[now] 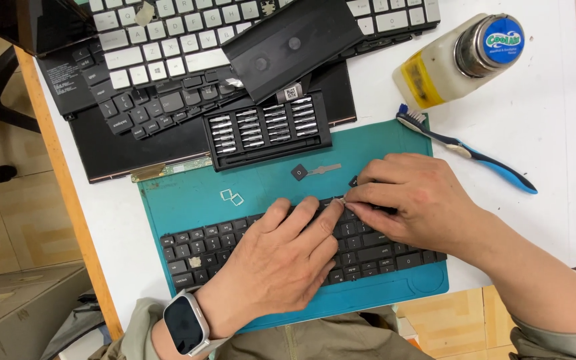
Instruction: A person is repairing a laptop keyboard by carefully installing individual scissor switches and snapping keycaps into place at a repair workstation.
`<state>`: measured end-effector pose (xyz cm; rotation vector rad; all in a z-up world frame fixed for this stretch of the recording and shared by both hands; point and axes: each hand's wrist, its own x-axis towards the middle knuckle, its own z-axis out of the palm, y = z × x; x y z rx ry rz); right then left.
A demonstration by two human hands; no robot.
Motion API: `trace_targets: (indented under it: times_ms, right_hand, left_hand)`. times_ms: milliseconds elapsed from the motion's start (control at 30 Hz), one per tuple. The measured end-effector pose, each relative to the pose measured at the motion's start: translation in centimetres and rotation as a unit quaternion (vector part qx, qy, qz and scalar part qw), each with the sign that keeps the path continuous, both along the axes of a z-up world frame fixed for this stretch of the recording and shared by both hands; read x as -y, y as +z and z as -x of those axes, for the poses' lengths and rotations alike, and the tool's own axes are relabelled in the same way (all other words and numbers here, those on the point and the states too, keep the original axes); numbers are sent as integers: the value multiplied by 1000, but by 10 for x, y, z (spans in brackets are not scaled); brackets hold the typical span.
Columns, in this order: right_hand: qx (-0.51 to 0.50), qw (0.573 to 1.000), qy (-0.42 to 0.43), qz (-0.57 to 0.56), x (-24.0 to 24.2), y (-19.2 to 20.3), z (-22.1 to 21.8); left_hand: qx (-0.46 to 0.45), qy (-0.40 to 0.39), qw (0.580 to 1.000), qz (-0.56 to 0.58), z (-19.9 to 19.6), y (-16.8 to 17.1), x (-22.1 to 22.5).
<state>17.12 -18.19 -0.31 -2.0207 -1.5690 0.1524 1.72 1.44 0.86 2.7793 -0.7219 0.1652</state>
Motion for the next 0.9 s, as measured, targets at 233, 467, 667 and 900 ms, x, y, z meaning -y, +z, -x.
trace_targets:
  times_ms: [233, 467, 667, 900]
  right_hand:
    - [-42, 990, -22, 135, -10, 4, -3]
    - [-90, 985, -36, 144, -11, 8, -4]
    - [-58, 994, 2, 94, -11, 8, -4]
    - [-91, 990, 12, 106, -12, 10, -9]
  left_hand:
    - [13, -1, 995, 100, -4, 2, -6]
    - [5, 36, 990, 139, -1, 0, -10]
    - [29, 63, 984, 164, -3, -2, -10]
    - [50, 106, 975, 187, -6, 1, -11]
